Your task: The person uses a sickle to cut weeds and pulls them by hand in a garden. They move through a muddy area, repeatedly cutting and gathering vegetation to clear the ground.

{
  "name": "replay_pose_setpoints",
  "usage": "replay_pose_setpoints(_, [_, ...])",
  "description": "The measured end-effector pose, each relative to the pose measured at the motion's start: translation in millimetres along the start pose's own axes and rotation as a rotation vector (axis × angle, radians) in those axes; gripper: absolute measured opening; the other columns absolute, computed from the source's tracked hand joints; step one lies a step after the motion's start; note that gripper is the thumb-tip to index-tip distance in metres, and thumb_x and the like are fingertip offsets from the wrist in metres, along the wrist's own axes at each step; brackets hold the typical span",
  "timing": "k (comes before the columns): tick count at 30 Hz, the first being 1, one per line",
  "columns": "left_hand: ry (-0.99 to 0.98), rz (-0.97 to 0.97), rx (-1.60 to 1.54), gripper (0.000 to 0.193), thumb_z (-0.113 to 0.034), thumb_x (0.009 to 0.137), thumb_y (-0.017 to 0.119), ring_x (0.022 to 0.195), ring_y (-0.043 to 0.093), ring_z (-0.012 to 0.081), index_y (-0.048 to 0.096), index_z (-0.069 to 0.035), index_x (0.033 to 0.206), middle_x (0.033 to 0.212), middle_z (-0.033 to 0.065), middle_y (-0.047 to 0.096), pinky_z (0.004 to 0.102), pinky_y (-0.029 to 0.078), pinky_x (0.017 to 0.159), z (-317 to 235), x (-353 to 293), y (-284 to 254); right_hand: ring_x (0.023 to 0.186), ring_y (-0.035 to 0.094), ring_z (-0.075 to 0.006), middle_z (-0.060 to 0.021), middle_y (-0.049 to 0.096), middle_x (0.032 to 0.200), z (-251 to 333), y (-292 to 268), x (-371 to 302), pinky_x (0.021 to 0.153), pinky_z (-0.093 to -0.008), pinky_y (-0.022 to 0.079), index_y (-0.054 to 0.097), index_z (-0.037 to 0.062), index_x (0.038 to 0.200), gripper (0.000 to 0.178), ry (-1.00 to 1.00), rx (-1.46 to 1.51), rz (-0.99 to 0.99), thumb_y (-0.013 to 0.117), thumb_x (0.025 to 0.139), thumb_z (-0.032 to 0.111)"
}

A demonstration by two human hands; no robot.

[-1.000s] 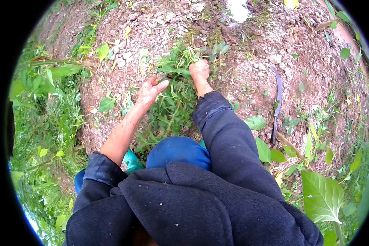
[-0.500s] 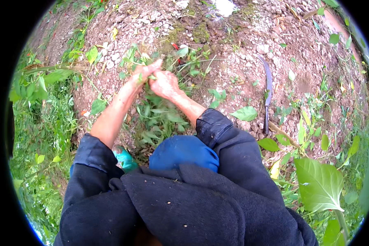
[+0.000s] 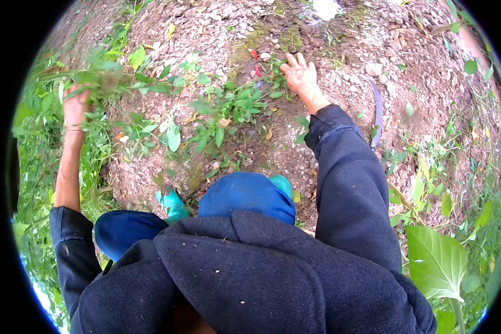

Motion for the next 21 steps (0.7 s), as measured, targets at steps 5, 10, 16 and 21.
replay_pose_setpoints(5, [0.396, 0.127, -0.863, 0.012, -0.007, 0.055, 0.052, 0.072, 0.049, 0.0177, 0.049, -0.006, 0.067, 0.071, 0.0042, 0.046, 0.0334, 0.039, 0.07, -171.1, 44.4, -62.9, 0.082, 0.051, -0.031, -0.0134, 0.055, 0.088, -29.5, -20.3, -3.2, 0.07, -0.0383, 0.041, 0.046, 0.0139, 0.094, 0.018, 0.28, 0.614, -0.221, 0.038, 0.082, 0.025])
replay_pose_setpoints(10, [0.855, 0.055, -0.87, 0.038, -0.013, 0.067, 0.045, 0.068, 0.043, 0.0147, 0.045, -0.001, 0.104, 0.075, 0.0032, 0.044, 0.0279, 0.037, 0.063, -284.1, 35.2, -92.2, 0.068, 0.049, -0.0192, -0.0104, 0.054, 0.077, -28.3, -25.3, -45.9, 0.063, -0.0307, 0.04, 0.048, 0.0008, 0.09, 0.018, 0.713, 1.154, -0.734, 0.048, 0.078, 0.014])
replay_pose_setpoints(16, [0.492, 0.486, -0.627, 0.06, -0.006, 0.071, 0.043, 0.07, 0.051, 0.0217, 0.019, -0.003, 0.126, 0.129, 0.0236, 0.014, 0.0288, 0.044, 0.049, -321.3, 68.2, -58.1, 0.063, 0.058, -0.0224, -0.0156, 0.058, 0.079, 85.7, 27.3, -50.2, 0.059, -0.033, 0.045, 0.016, 0.0168, 0.127, 0.067, 0.265, 1.252, 0.22, 0.044, 0.068, 0.001])
replay_pose_setpoints(21, [0.454, 0.631, -0.443, 0.025, -0.013, 0.077, 0.041, 0.072, 0.051, 0.0246, 0.049, -0.008, 0.1, 0.097, 0.0167, 0.045, 0.0388, 0.041, 0.058, -333.9, 45.5, -26.9, 0.085, 0.054, -0.0334, -0.023, 0.052, 0.096, 118.7, 20.7, -35.5, 0.074, -0.0407, 0.042, -0.014, 0.03, 0.126, 0.091, -0.038, 0.575, 0.347, 0.05, 0.065, 0.007])
Point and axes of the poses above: each hand's wrist, its own x-axis towards the middle knuckle, its own y-axis out of the palm, z = x × y, the point moved 3 cm from there along x, towards the middle knuckle
